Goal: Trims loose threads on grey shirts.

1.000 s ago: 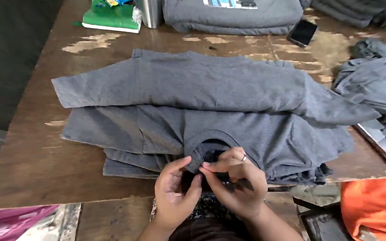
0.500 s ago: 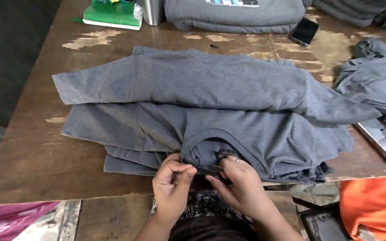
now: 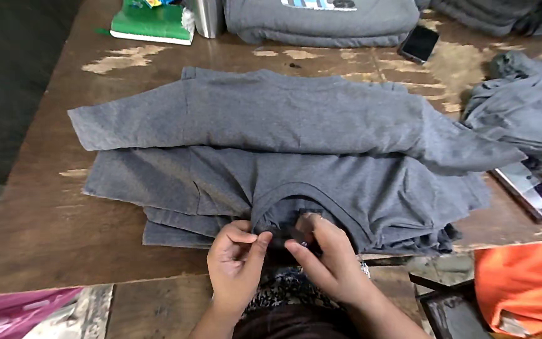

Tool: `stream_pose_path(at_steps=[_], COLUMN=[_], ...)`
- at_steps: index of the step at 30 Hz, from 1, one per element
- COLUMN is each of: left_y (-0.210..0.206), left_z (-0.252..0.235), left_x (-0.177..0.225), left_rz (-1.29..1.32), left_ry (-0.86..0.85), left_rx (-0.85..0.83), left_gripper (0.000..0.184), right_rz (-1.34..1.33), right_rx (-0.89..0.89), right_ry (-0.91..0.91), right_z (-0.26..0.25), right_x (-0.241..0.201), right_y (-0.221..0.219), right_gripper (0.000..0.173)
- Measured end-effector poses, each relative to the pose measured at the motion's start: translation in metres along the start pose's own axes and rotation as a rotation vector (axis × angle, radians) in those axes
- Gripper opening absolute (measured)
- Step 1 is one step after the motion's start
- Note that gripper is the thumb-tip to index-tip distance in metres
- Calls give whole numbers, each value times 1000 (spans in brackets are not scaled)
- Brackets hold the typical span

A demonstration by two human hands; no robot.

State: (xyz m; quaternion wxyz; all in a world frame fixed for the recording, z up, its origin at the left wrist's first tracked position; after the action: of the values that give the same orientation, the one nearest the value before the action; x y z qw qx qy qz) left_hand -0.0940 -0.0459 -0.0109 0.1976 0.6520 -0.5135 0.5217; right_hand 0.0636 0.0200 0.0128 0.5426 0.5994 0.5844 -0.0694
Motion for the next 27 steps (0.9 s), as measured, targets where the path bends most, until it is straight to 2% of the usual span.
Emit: stream_pose_path(at_steps=[4, 6, 7, 9, 10, 11, 12, 15, 17, 19, 23, 27], left_y=[11, 17, 21, 33, 39, 43, 44, 30, 12, -3, 0, 11], left_z=[7, 10, 7, -3, -7, -9, -11, -15, -23, -27, -30, -25], left_x=[27, 48, 57, 68, 69, 68, 68, 59, 53, 44, 14, 11], left_rz=[-526, -606, -578, -537, -552, -577, -634, -921, -1042, -1023, -1022, -739], left_ry=[-274, -378, -372, -204, -110, -47, -22, -68, -42, -33, -312, -262], left_rx=[-197, -394, -543, -922, -1061, -1117, -1083, -712, -549, -492, -417, -492], left_gripper=[6, 2, 9, 26, 31, 36, 37, 37, 55, 66, 54, 39], right_rz=[-480, -660, -723, -843, -898, -930, -946, -934, -899, -909, -1015, -962], right_rx=[-44, -104, -98, -13, 43, 94, 129, 177, 195, 200, 164, 138], right_ry=[105, 123, 98, -35, -92, -131, -157, -196, -216, -231, -233, -195], right_z=[-12, -17, -18, -17, -17, -17, -16, -13, -13, -13, -12, -11], right_x=[3, 2, 1, 3, 6, 8, 10, 9, 7, 6, 14, 14], right_y=[-10, -18, -20, -23, -24, -25, -25, -24, -23, -23, -26, -22], right_gripper=[44, 37, 30, 12, 13, 18, 21, 20, 17, 17, 21, 14])
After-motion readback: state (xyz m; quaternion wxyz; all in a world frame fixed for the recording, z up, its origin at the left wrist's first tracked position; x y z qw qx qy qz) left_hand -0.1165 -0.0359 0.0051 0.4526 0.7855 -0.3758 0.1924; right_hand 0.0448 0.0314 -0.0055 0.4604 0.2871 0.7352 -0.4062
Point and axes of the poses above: each hand's wrist, its own z-axis away from the middle knuckle, its own y-axis out of the back of the hand, x = y × z, the point moved 1 cm from there along -z, towards the middle knuckle, and after that the axes turned 3 degrees about z, right-handed, at the moved point
